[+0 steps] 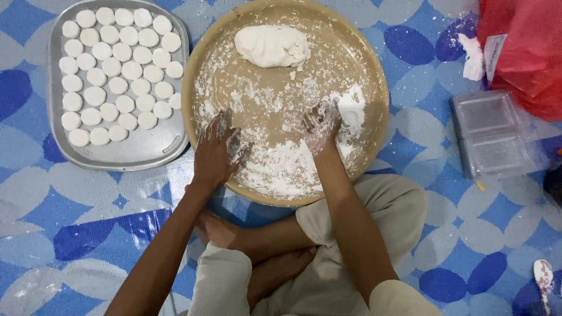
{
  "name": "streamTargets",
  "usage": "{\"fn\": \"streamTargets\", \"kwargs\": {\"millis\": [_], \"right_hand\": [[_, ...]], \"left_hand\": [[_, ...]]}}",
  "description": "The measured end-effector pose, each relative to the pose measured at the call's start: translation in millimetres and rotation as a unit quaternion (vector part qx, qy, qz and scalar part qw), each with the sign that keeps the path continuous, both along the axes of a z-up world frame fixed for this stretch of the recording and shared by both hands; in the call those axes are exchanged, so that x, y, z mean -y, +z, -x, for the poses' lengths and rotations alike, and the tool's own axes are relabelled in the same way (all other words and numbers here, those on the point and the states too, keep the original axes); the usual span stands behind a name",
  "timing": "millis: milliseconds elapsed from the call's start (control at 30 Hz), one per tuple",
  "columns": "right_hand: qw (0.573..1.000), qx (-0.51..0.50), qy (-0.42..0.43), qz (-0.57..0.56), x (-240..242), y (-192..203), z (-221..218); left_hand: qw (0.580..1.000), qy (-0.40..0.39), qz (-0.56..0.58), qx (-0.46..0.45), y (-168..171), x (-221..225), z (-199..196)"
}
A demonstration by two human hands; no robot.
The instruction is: A person sitting on the floor is kneading a large lump of white dough in a circular tray covered in flour.
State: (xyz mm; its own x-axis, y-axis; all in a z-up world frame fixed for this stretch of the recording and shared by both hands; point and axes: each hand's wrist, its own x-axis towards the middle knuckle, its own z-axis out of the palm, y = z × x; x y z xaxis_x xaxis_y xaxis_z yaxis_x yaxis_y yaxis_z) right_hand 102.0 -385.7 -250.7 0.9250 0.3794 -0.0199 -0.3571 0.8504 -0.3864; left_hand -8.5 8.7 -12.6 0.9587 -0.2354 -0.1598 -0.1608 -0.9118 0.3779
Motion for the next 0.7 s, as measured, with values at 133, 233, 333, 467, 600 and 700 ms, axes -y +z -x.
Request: {"fn": "streamTargets", "kwargs": {"millis": [133,233,333,467,600,700], "right_hand": [[0.975,-0.088,-0.138,0.154,-68,169,22],[0.944,-0.001,-0.213,0.250,-41,106,-46],[0.844,-0.079,-0.350,0.398,-59,210,-55],[0.586,-0.007,-0.245,0.772,-34,233,-103],[0.441,0.164,-0.195,0.861,-17,234,-114],[0.473,0.170,-0.127,0.855,-37,244,-103]], "left_hand": [[1.000,-0.001,0.004,0.010,-3,-1,1],[1.000,-0.001,0.010,0.006,-7,-3,1],[1.000,0.000,0.001,0.014,-8,-2,3],[0.997,-0.014,0.024,0.078,-4,-3,2],[0.999,-0.010,0.006,0.035,4,-1,-2],[0.998,-0.021,0.011,0.062,-4,-2,-1]]}}
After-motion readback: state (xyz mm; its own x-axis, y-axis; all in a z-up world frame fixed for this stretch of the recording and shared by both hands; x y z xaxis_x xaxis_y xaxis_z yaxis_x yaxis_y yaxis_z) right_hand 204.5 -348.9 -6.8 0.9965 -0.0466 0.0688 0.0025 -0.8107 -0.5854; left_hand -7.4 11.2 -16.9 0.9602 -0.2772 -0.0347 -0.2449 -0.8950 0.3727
